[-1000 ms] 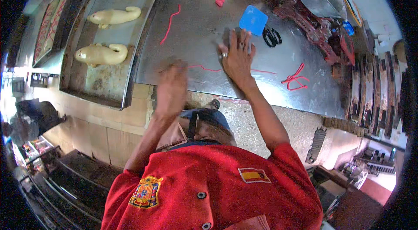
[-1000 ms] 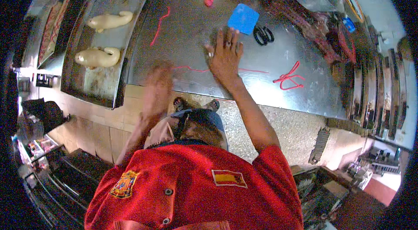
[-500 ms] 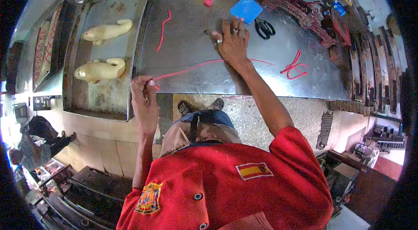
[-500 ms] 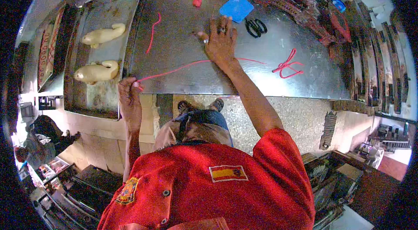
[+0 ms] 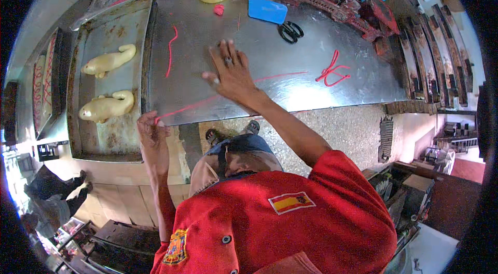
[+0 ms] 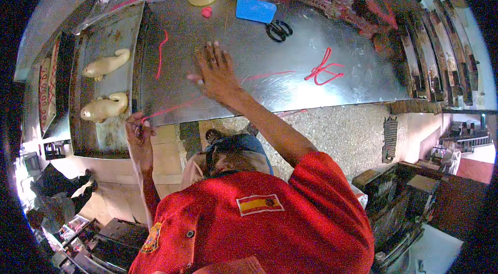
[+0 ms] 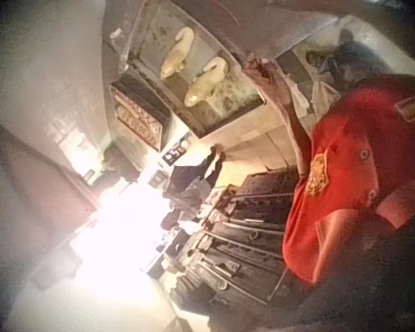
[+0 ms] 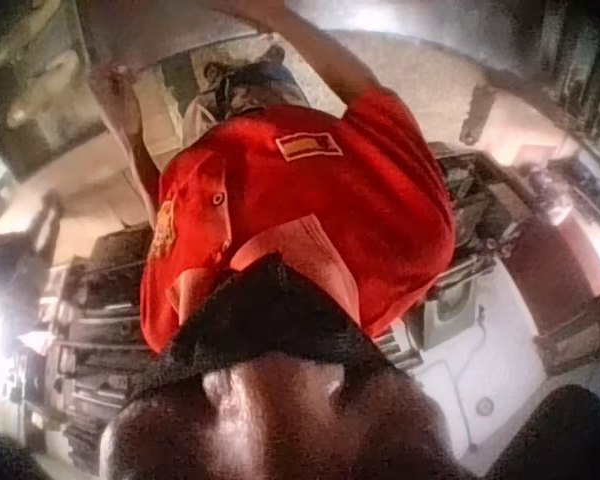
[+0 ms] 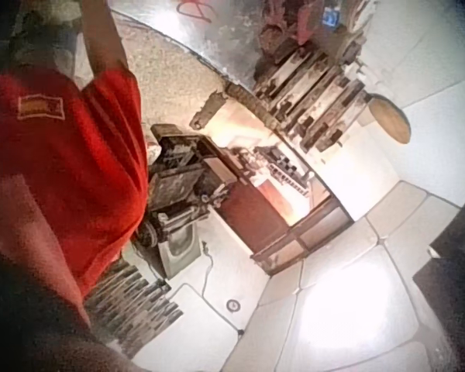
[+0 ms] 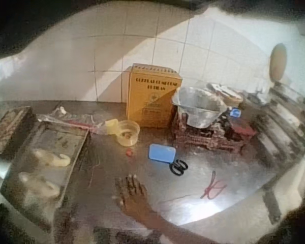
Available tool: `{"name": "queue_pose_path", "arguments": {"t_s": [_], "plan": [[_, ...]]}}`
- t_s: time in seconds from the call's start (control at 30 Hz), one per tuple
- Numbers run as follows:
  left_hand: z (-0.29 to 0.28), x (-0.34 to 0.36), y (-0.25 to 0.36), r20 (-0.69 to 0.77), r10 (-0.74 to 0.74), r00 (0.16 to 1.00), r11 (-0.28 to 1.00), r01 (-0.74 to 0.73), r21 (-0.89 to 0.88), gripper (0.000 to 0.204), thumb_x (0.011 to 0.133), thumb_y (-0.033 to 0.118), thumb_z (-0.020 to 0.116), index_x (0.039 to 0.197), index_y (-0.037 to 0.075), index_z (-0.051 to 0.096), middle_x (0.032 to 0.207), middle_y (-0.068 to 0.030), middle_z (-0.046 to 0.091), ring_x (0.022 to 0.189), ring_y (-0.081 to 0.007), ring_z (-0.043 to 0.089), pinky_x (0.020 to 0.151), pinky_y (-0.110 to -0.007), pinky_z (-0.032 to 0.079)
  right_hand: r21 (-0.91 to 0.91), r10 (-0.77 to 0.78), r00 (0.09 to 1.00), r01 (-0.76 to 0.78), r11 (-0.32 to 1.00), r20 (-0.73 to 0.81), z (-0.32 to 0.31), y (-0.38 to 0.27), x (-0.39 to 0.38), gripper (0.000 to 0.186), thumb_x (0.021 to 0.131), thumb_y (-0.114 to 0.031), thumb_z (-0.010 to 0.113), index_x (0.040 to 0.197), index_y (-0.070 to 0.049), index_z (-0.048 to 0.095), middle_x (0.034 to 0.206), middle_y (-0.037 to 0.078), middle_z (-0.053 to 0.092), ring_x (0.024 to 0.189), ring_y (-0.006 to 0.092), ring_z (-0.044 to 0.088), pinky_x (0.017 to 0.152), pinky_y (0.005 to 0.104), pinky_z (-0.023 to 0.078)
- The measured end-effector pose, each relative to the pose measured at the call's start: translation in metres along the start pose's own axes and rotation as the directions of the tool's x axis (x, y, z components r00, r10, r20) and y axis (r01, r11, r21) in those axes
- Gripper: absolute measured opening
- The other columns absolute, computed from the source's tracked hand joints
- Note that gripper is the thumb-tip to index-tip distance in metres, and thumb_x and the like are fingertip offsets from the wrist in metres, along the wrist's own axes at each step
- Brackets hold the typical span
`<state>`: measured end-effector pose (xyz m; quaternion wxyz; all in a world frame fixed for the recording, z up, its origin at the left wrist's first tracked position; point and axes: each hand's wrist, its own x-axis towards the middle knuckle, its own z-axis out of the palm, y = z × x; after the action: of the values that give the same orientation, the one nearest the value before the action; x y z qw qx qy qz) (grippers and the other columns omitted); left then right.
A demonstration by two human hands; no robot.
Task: Decorating shaped bread dough with colored strips and cutting patterns using scissors.
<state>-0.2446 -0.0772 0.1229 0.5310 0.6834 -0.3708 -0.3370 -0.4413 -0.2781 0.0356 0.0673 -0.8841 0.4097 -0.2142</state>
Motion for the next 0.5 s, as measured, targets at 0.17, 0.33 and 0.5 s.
{"name": "queue_pose_path", "arguments": {"t_s": [0.17, 0.33, 0.5], "plan": [[0.003, 0.002, 0.009, -0.047, -0.005, 0.999, 0.997, 0.001, -0.072, 0.03, 0.102, 0.006, 0.053, 0.132, 0.004, 0.051, 0.108, -0.0034, 0.055, 0.084, -0.0107, 0.057, 0.076, -0.026, 0.048, -0.134, 0.076, 0.995, -0.084, 0.987, -0.061, -0.051, 0.069, -0.036, 0.074, 0.097, -0.049, 0.056, 0.154, -0.007, 0.033, 0.158, 0.03, 0.027, 0.15, 0.0465, 0.02, 0.113, 0.0596, 0.026], [-0.011, 0.013, 0.029, -0.284, -0.081, 0.955, 0.996, 0.087, 0.007, 0.037, 0.101, 0.005, 0.053, 0.138, 0.005, 0.05, 0.106, -0.0022, 0.056, 0.081, -0.0093, 0.057, 0.073, -0.025, 0.049, -0.147, 0.048, 0.999, -0.047, 0.988, 0.002, -0.046, 0.092, 0.007, 0.073, 0.098, -0.052, 0.051, 0.154, -0.007, 0.034, 0.157, 0.032, 0.027, 0.148, 0.0476, 0.021, 0.114, 0.0619, 0.025], [-0.033, 0.018, 0.024, -0.22, 0.194, 0.956, 0.969, -0.152, 0.195, 0.035, 0.104, 0.011, 0.054, 0.139, 0.009, 0.05, 0.101, -0.0014, 0.055, 0.078, -0.0094, 0.057, 0.072, -0.024, 0.05, -0.048, 0.038, 0.997, -0.035, 0.998, 0.064, -0.043, 0.085, -0.001, 0.076, 0.1, -0.06, 0.041, 0.157, -0.01, 0.028, 0.162, 0.031, 0.014, 0.153, 0.0452, 0.007, 0.117, 0.0623, 0.016]]}}
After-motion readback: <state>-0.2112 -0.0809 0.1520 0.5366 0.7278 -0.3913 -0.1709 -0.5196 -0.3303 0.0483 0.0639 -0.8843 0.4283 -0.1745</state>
